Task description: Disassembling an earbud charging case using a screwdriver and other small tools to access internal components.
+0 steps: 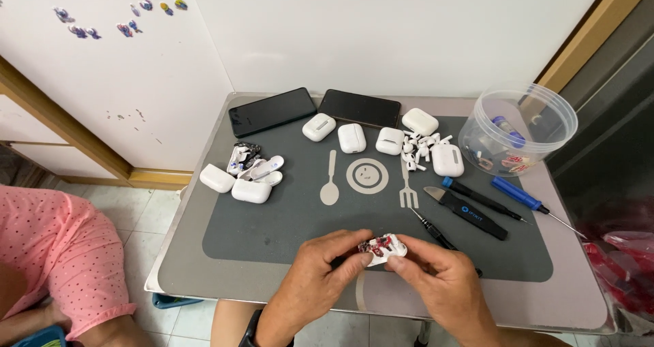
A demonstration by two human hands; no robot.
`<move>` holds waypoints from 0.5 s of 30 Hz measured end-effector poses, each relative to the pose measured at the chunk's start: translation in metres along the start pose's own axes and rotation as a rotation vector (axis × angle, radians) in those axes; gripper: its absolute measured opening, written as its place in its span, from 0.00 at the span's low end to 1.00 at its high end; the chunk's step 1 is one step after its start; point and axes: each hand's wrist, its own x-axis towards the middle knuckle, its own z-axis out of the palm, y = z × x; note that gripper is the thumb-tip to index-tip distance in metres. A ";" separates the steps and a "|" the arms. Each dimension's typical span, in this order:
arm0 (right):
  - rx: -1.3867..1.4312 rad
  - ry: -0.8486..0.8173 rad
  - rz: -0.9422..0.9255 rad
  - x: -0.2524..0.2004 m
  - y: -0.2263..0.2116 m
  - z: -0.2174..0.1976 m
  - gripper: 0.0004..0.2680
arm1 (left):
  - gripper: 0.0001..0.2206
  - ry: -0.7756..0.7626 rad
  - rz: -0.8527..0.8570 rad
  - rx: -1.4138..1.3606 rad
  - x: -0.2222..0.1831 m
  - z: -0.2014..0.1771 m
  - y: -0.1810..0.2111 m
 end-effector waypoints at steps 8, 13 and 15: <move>0.045 -0.039 -0.069 0.002 0.001 0.000 0.12 | 0.10 0.052 0.038 -0.044 0.000 0.003 -0.001; 0.063 -0.035 -0.038 0.006 0.003 0.002 0.13 | 0.11 0.055 -0.006 -0.050 0.000 0.002 -0.004; 0.076 -0.036 -0.078 0.007 0.008 0.002 0.16 | 0.10 0.067 -0.090 -0.097 0.002 0.003 -0.007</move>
